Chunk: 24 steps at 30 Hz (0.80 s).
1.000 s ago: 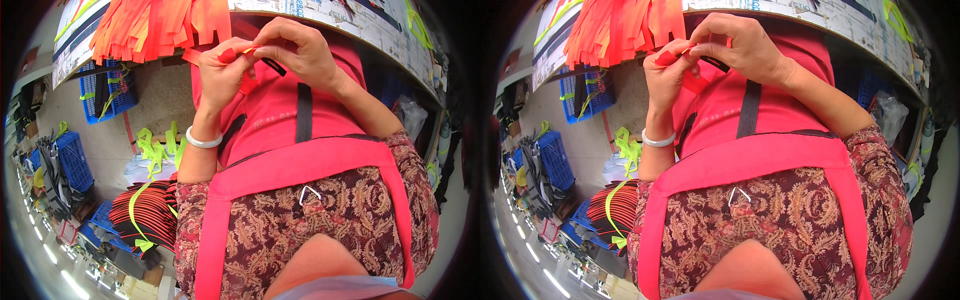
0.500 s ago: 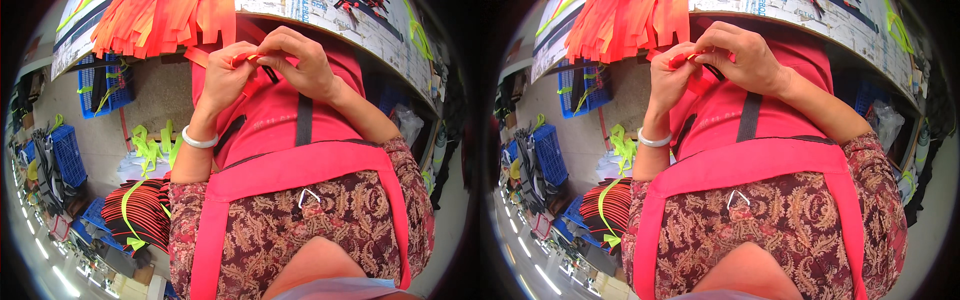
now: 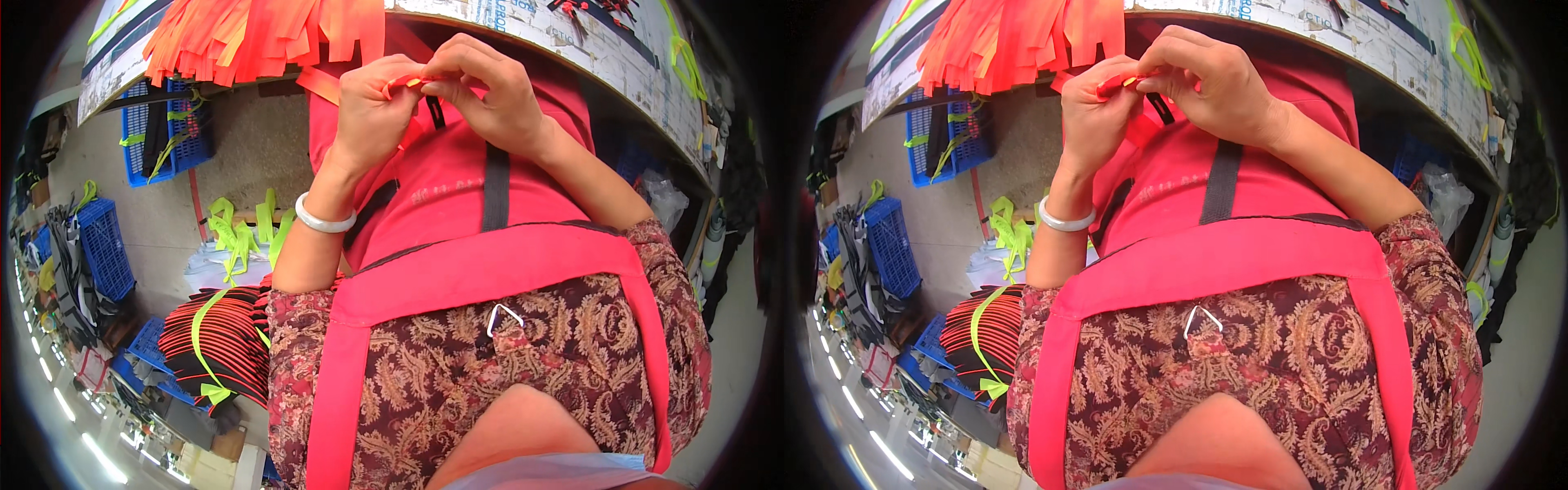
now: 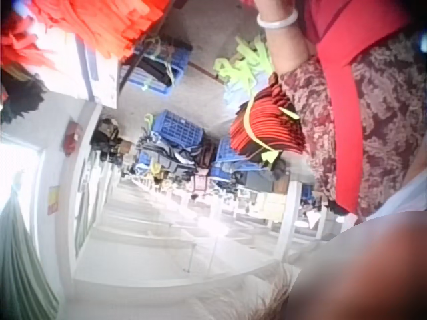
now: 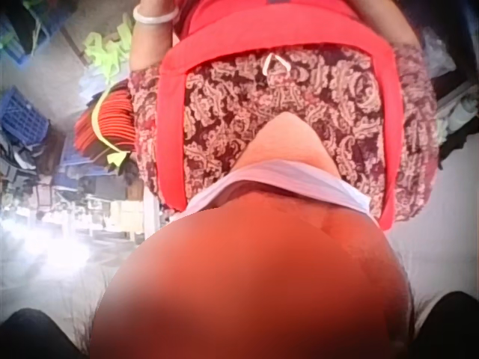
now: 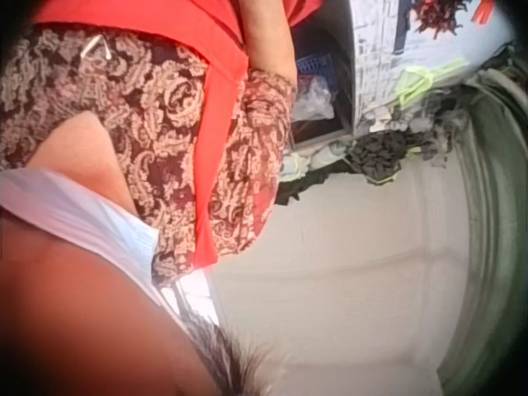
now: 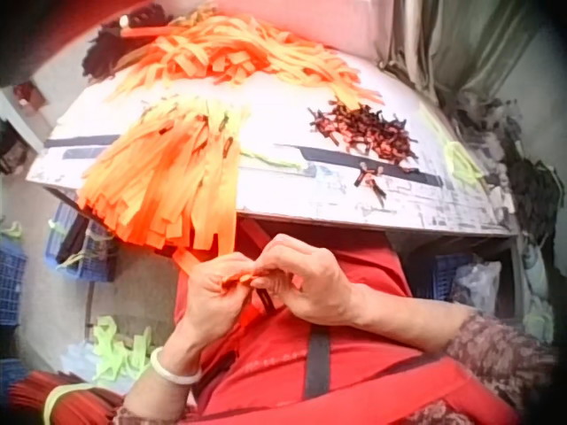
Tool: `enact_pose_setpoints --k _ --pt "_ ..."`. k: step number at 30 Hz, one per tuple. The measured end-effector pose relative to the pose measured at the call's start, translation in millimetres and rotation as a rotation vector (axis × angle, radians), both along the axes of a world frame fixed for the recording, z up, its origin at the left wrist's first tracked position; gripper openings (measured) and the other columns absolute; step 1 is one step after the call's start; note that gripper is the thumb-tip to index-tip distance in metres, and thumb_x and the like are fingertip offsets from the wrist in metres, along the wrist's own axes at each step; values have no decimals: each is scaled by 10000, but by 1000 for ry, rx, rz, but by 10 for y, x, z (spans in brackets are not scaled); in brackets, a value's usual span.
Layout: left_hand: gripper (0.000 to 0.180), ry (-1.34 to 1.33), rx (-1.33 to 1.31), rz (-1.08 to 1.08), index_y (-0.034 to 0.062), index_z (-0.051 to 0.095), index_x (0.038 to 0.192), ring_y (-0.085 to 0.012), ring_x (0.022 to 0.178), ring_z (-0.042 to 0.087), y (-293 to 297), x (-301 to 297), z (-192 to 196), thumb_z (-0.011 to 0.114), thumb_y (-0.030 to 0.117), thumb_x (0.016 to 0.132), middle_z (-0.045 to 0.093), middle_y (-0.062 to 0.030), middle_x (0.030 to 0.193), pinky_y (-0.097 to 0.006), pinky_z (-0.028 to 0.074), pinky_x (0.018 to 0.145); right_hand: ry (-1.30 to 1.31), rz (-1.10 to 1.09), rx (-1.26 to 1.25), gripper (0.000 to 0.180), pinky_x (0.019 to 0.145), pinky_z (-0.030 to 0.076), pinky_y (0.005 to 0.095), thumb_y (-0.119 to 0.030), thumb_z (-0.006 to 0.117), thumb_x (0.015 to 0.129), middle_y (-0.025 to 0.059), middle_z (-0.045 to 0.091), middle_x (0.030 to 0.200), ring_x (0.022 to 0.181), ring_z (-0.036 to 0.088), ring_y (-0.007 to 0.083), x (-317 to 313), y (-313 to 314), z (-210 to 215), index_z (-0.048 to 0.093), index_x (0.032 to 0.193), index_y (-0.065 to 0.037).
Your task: Manually attaching black plastic clips to orange fabric safety straps at a factory workstation.
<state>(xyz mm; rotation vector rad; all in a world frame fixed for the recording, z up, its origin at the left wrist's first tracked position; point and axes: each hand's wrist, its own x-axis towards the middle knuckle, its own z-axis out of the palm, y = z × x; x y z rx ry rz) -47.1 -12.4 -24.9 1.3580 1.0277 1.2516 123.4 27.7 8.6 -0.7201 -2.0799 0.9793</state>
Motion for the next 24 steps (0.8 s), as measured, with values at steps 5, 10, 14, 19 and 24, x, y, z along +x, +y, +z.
enact_pose_setpoints --k 5,10,14,19,24 --pt "167 -4 -70 -8 -26 653 977 -58 653 546 133 56 -30 594 -48 822 616 -32 788 -196 441 567 -41 -51 -66 99 579 459 239 -42 658 832 57 574 812 694 592 134 80 156 -84 609 918 -38" --pt "170 -91 -289 -80 -35 649 1021 -93 663 615 220 50 -100 621 21 863 645 -40 823 -214 515 595 -35 -80 -496 113 593 464 228 -88 605 889 33 621 798 673 575 91 217 173 -143 617 955 3" --pt "201 -474 -575 -45 -58 625 1019 -141 680 650 311 302 -338 633 85 878 663 -84 833 -255 558 632 -77 -233 -624 147 548 457 214 -131 615 886 25 619 707 596 558 68 324 254 -210 634 876 15" --pt "162 -916 -939 -58 -37 546 986 -203 728 627 632 650 -791 505 114 946 604 -122 866 -289 567 686 -222 -389 -421 251 549 464 303 -231 620 864 83 602 616 561 573 140 420 571 -528 626 837 19" --pt "156 -1108 -1003 -132 -35 505 987 -197 675 597 878 723 -1018 465 113 957 576 -114 814 -279 554 638 -400 -474 -221 223 573 485 351 -226 606 863 135 612 610 584 623 261 339 730 -645 611 805 -10"
